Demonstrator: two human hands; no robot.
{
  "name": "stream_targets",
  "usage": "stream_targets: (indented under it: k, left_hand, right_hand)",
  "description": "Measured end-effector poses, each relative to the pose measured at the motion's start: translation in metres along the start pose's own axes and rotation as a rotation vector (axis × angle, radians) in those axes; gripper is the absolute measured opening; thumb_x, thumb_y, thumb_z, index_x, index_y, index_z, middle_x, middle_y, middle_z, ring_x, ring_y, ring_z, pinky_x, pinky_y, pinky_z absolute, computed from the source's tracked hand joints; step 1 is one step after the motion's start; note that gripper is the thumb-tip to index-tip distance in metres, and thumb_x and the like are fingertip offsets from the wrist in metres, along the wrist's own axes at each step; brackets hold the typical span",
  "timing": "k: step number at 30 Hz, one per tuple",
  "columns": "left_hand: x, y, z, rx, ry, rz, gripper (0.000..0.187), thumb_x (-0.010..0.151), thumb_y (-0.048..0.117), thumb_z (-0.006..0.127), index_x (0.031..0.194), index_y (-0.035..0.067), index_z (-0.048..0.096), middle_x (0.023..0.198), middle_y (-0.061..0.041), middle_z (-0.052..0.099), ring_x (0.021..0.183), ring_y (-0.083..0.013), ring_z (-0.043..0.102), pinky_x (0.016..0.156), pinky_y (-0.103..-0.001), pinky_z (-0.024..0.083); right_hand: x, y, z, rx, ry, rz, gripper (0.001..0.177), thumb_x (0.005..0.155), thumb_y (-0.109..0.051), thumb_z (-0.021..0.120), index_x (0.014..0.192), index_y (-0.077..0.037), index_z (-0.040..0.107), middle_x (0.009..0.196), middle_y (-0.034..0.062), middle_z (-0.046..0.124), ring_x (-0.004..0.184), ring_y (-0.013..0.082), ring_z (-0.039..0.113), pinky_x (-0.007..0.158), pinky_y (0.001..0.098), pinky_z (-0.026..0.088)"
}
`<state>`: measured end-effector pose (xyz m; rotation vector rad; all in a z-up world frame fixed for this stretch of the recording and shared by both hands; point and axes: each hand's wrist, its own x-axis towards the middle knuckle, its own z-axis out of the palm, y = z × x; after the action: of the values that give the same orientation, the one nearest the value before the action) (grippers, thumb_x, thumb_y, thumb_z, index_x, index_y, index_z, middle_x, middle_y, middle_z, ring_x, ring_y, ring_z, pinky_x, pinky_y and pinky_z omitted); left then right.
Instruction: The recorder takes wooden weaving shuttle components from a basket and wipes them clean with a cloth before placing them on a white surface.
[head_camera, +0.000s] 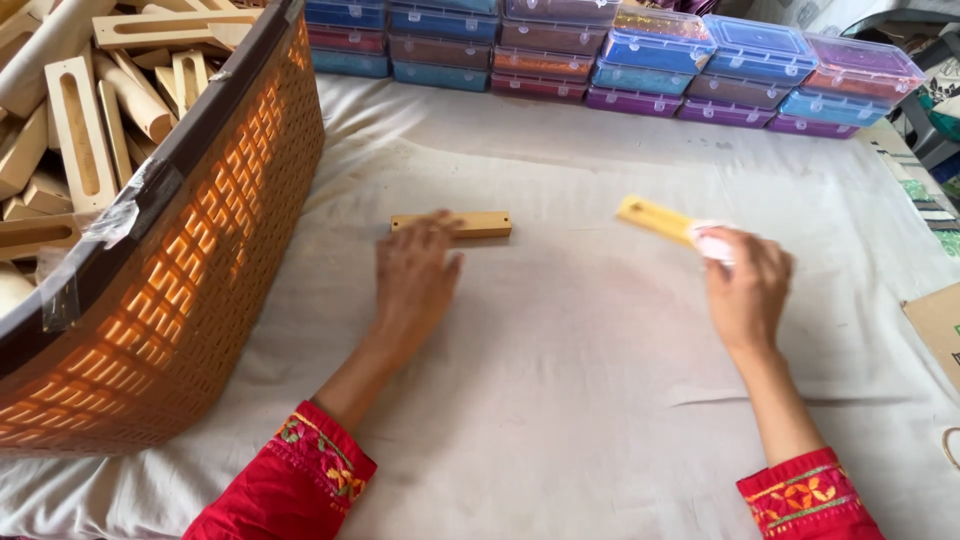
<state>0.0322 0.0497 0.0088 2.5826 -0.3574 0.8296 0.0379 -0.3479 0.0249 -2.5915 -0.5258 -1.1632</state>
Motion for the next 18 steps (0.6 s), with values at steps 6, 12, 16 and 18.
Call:
stream_targets:
  k: [6,12,16,18]
  left_hand:
    - [0.000,-0.061,0.012,0.032,-0.129,-0.287,0.044,0.093,0.020,0.069,0.136,0.013,0.061,0.130,-0.006,0.065,0.123,-0.0277,0.056,0.102,-0.048,0.039]
    - [0.006,-0.030,0.001,-0.026,-0.180,-0.231,0.032,0.085,0.029,0.077,0.114,0.015,0.073,0.111,-0.005,0.070,0.103,-0.0266,0.065,0.092,-0.042,0.049]
    - [-0.005,0.010,0.005,-0.251,-0.290,-0.258,0.032,0.078,0.031,0.079,0.107,0.017,0.074,0.105,0.000,0.073,0.101,-0.0208,0.068,0.091,-0.038,0.052]
    - [-0.015,0.038,0.003,-0.245,-0.335,-0.109,0.031,0.074,0.031,0.082,0.101,0.018,0.074,0.101,0.001,0.072,0.099,-0.0217,0.066,0.090,-0.041,0.046]
  right_hand:
    - [-0.025,0.048,0.018,-0.072,-0.237,0.260,0.032,0.086,-0.003,0.079,0.115,-0.012,0.070,0.110,0.0069,0.072,0.100,0.0315,0.064,0.088,0.0447,0.051]
    - [-0.007,0.007,0.007,-0.035,-0.116,0.229,0.033,0.089,-0.002,0.077,0.120,-0.009,0.069,0.119,0.0068,0.070,0.105,0.0309,0.066,0.087,0.0420,0.055]
    - [0.000,-0.043,0.011,0.224,-0.113,0.202,0.031,0.086,-0.006,0.078,0.117,-0.010,0.072,0.125,0.0080,0.066,0.111,0.0283,0.068,0.091,0.0388,0.057]
    - [0.003,-0.081,0.012,0.353,-0.109,0.104,0.031,0.089,-0.012,0.080,0.117,-0.009,0.070,0.126,0.0118,0.063,0.113,0.0303,0.066,0.089,0.0407,0.058]
